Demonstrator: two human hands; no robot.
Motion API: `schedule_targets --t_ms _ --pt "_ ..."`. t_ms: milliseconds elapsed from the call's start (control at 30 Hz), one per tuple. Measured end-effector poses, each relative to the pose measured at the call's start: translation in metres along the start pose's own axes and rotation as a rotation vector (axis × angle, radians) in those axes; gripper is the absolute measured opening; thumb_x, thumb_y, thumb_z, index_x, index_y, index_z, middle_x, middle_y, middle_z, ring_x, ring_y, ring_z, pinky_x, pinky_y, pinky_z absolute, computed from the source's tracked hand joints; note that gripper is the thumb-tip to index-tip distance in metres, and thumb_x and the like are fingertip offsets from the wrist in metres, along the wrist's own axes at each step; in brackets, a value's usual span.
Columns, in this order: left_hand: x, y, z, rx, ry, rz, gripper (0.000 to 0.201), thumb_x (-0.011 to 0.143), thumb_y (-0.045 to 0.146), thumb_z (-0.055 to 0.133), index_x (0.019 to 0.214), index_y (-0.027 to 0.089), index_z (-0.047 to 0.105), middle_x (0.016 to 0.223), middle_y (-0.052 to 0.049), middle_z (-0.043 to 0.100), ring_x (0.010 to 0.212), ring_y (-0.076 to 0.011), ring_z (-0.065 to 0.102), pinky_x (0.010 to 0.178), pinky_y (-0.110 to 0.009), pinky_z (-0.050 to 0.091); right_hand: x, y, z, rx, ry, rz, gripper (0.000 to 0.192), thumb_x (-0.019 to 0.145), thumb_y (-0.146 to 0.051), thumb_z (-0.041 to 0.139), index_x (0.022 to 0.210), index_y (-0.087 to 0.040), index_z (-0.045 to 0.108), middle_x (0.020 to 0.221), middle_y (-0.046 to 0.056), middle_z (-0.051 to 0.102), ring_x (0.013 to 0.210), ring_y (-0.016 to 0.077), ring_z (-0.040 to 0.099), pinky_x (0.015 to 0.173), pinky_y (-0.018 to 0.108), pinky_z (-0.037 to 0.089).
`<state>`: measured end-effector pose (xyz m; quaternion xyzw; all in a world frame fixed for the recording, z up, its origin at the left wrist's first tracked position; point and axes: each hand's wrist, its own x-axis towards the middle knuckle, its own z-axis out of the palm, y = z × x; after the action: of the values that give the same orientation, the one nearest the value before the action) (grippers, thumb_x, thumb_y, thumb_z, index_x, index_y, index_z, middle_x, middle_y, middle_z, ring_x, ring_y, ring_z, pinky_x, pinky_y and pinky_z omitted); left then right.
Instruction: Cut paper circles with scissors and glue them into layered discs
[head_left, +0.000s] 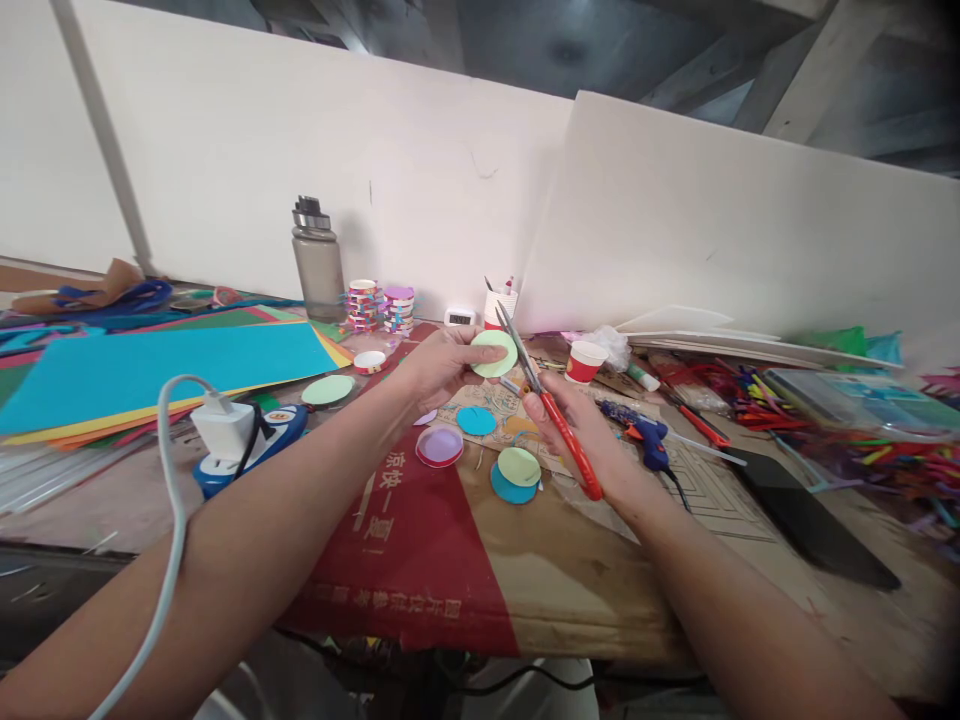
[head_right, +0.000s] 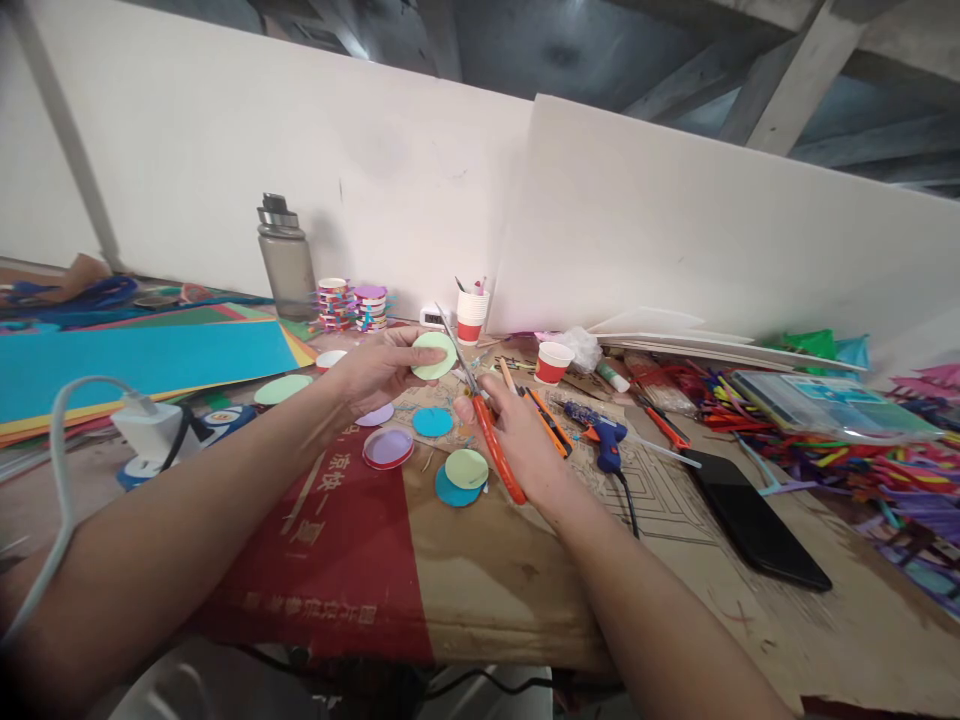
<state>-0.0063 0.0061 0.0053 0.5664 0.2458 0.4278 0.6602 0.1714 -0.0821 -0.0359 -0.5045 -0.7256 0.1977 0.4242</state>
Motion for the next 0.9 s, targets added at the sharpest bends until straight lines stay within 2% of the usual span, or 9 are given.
schedule_targets --t_ms 267,433,733,800,900 --pt "0.001 0.009 -0.010 0.096 -0.081 -0.024 0.026 0.056 0.022 0.084 0.076 0.010 0.071 0.071 -0.003 0.067 0.061 -0.0082 0.057 0.052 -0.018 0.042 -0.001 -0.003 -0.002 0.014 -0.049 0.028 0.032 0.090 -0.049 0.052 0.078 -0.023 0.039 0.062 -0.006 0.039 0.051 0.0083 0.035 0.048 0.023 0.027" --pt "0.001 0.012 -0.014 0.135 -0.093 -0.029 0.030 0.053 0.023 0.085 0.075 0.010 0.070 0.073 -0.004 0.068 0.062 -0.0093 0.059 0.053 -0.019 0.044 0.000 -0.003 -0.002 -0.012 -0.065 0.017 0.032 0.090 -0.048 0.053 0.077 -0.022 0.039 0.062 -0.006 0.040 0.052 0.0087 0.035 0.048 0.023 0.028" --pt "0.003 0.014 -0.023 0.237 -0.139 -0.049 0.034 0.054 0.026 0.083 0.082 0.012 0.070 0.078 -0.005 0.068 0.068 -0.0131 0.061 0.059 -0.023 0.045 0.003 0.000 -0.003 -0.174 -0.026 -0.101 0.033 0.090 -0.047 0.052 0.073 -0.021 0.041 0.066 -0.004 0.044 0.058 0.0100 0.036 0.051 0.024 0.027" --pt "0.002 0.014 -0.024 0.338 -0.134 -0.009 0.033 0.057 0.029 0.081 0.084 0.013 0.070 0.079 -0.004 0.067 0.069 -0.0131 0.059 0.059 -0.024 0.043 0.002 -0.002 -0.003 -0.158 -0.035 -0.079 0.035 0.090 -0.049 0.053 0.072 -0.021 0.042 0.064 -0.004 0.045 0.057 0.0097 0.037 0.050 0.024 0.028" --pt "0.000 0.015 -0.020 0.624 -0.061 0.156 0.022 0.066 0.032 0.075 0.077 0.014 0.069 0.068 0.001 0.060 0.061 -0.0094 0.049 0.057 -0.022 0.034 0.002 -0.001 -0.002 -0.068 -0.019 0.012 0.036 0.089 -0.054 0.053 0.075 -0.022 0.044 0.059 -0.005 0.043 0.051 0.0093 0.037 0.047 0.024 0.028"
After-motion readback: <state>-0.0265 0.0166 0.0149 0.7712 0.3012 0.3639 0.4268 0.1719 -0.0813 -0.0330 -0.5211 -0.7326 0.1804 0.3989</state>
